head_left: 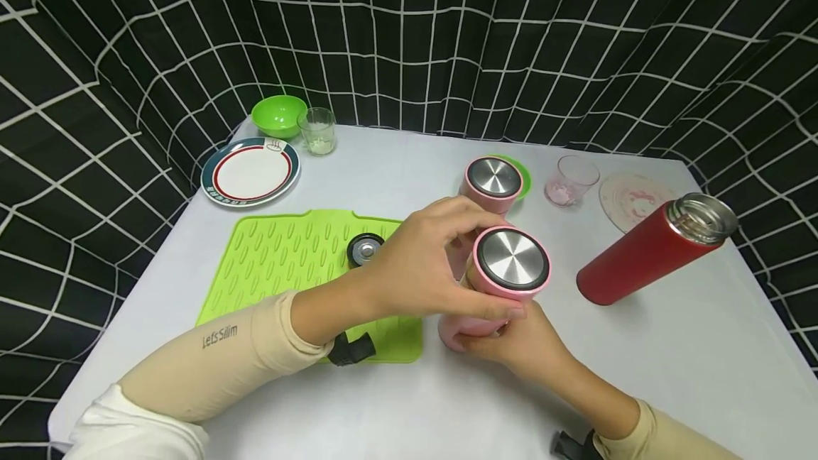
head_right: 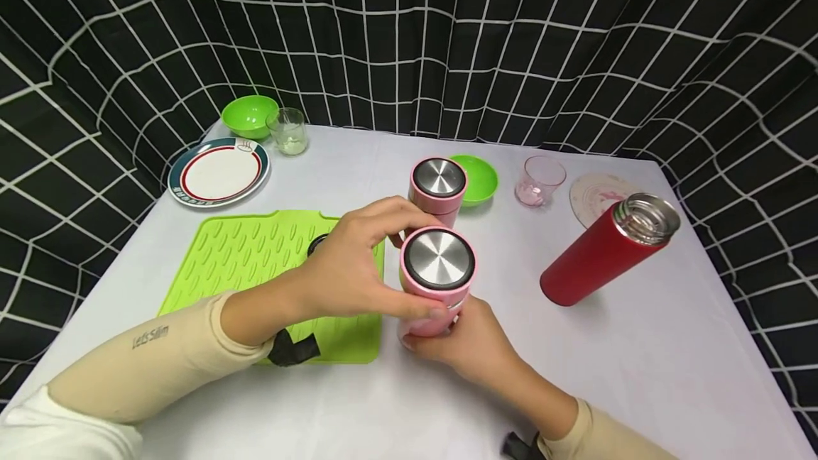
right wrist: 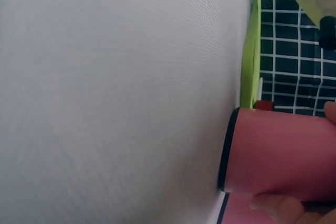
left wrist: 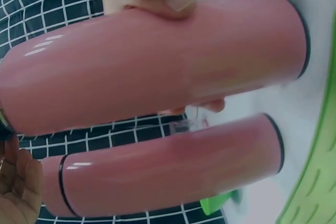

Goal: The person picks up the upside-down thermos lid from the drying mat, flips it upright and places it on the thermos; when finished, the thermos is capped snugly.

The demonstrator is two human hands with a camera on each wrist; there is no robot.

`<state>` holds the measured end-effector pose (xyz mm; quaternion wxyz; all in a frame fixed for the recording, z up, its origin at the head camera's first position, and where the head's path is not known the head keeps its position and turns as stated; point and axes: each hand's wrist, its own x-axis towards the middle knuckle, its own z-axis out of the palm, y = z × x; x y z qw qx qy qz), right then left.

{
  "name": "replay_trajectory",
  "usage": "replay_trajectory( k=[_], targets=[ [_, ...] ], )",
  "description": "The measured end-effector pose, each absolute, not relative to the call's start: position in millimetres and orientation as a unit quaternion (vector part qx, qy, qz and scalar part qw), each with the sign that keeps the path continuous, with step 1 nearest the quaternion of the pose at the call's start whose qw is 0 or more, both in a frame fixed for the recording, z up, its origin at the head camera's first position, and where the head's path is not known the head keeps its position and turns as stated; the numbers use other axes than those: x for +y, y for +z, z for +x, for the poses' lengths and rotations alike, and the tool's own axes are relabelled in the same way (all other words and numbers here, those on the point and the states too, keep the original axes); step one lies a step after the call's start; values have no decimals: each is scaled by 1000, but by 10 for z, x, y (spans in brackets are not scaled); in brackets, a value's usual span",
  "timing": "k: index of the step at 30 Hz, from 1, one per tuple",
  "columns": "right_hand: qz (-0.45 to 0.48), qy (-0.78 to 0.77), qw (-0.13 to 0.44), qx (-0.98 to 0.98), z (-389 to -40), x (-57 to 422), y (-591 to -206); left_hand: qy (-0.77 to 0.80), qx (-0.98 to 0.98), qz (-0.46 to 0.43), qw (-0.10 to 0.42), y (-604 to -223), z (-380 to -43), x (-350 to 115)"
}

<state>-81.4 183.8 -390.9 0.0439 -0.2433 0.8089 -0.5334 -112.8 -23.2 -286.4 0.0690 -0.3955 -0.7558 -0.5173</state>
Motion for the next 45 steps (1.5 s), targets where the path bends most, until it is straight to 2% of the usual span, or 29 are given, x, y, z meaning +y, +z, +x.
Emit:
replay_trajectory(
  k=[6,14,16,22,39,45],
  targets=[
    [-257,-530,20,808,-811,1829,-3940,-494,-776,-389,48,-2919,-1147,-189],
    [-287,-562,12,776,-782,1752,-3775,-546,-720,-428,-34,-3034,-1207,-218],
    [-295,-577,18,762,-772,1727,-3713,-549,-712,-437,-40,-3049,-1200,-206],
    [-286,-575,23,766,-770,1744,-3761,-520,-733,-439,1,-3041,-1185,-122],
    [-277,-566,20,776,-769,1700,-3697,-543,-700,-464,7,-3073,-1248,-113],
    [-273,-564,21,779,-788,1722,-3760,-540,-709,-453,41,-3073,-1206,-119]
  ],
)
